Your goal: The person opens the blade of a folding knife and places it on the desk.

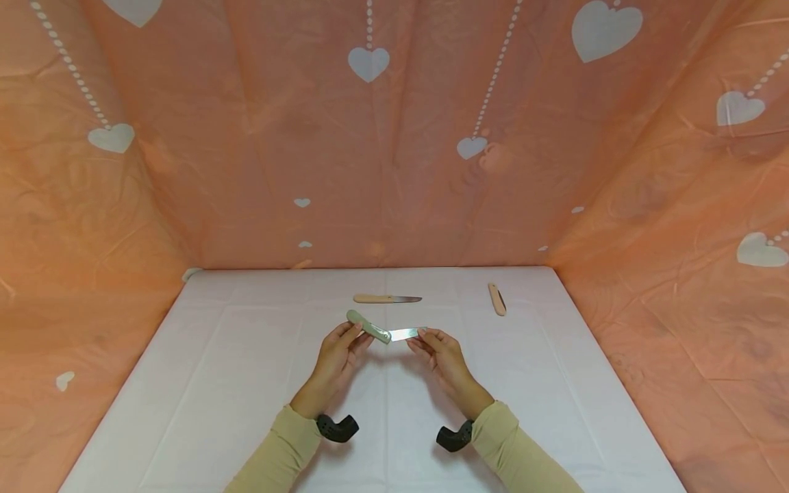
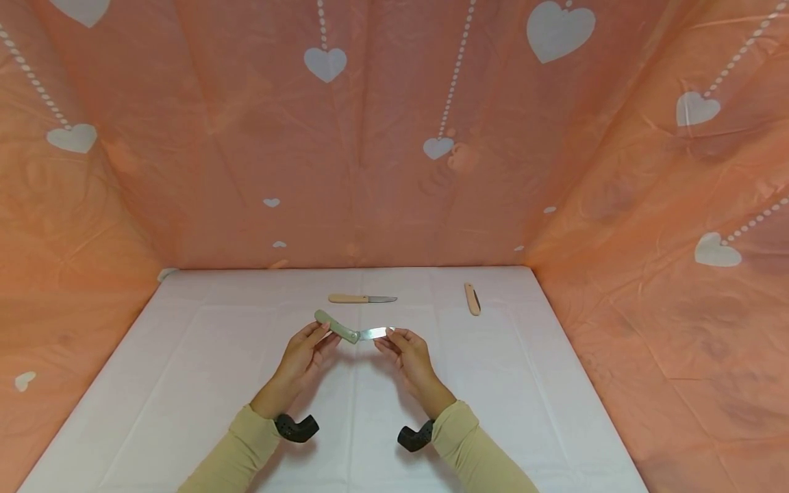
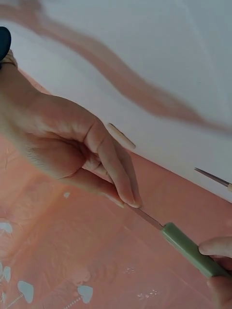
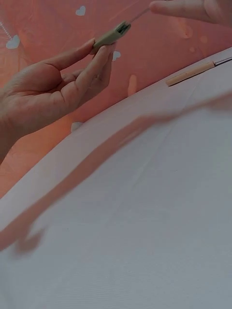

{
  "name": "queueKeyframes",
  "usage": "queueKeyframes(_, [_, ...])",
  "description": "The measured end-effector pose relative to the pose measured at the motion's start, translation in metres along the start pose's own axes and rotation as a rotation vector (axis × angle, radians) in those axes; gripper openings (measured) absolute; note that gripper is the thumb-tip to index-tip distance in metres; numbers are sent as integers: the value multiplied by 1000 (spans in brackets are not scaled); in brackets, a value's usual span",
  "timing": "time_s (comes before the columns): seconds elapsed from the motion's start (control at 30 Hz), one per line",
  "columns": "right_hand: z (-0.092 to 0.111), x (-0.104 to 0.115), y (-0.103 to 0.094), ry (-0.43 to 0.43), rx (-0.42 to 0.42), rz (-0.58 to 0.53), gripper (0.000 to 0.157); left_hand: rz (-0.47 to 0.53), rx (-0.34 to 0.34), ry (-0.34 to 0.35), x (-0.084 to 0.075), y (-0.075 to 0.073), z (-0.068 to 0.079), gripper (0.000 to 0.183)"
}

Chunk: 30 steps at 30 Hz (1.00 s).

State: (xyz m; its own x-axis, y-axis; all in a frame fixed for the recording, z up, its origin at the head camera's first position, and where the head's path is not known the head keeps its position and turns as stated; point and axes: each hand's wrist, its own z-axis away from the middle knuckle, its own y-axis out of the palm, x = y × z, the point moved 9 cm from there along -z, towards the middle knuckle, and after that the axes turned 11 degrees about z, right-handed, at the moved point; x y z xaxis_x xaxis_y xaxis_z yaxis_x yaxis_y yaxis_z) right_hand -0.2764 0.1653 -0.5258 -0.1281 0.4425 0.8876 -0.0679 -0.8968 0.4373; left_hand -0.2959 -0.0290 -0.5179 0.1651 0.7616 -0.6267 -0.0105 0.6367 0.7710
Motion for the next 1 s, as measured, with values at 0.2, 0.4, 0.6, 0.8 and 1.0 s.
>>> queueKeyframes(0.2, [2,1,2,-31,2,-25,6,77,-27,2,2,1,2,13])
queueKeyframes(0.4, [3,-2,-1,-21,-43,-61,4,124,-66,7,4,0,4,13])
queueKeyframes(0.6, [5,-6,-2,-24,-81,-80,3,162,-72,29,8,1,6,19])
queueKeyframes(0.8, [6,-7,0,-31,-112,-106,4,214,-103,49,12,1,8,21])
queueKeyframes(1.0, [7,-8,1,-35,-146,-158,3,278,-126,69,14,4,12,16])
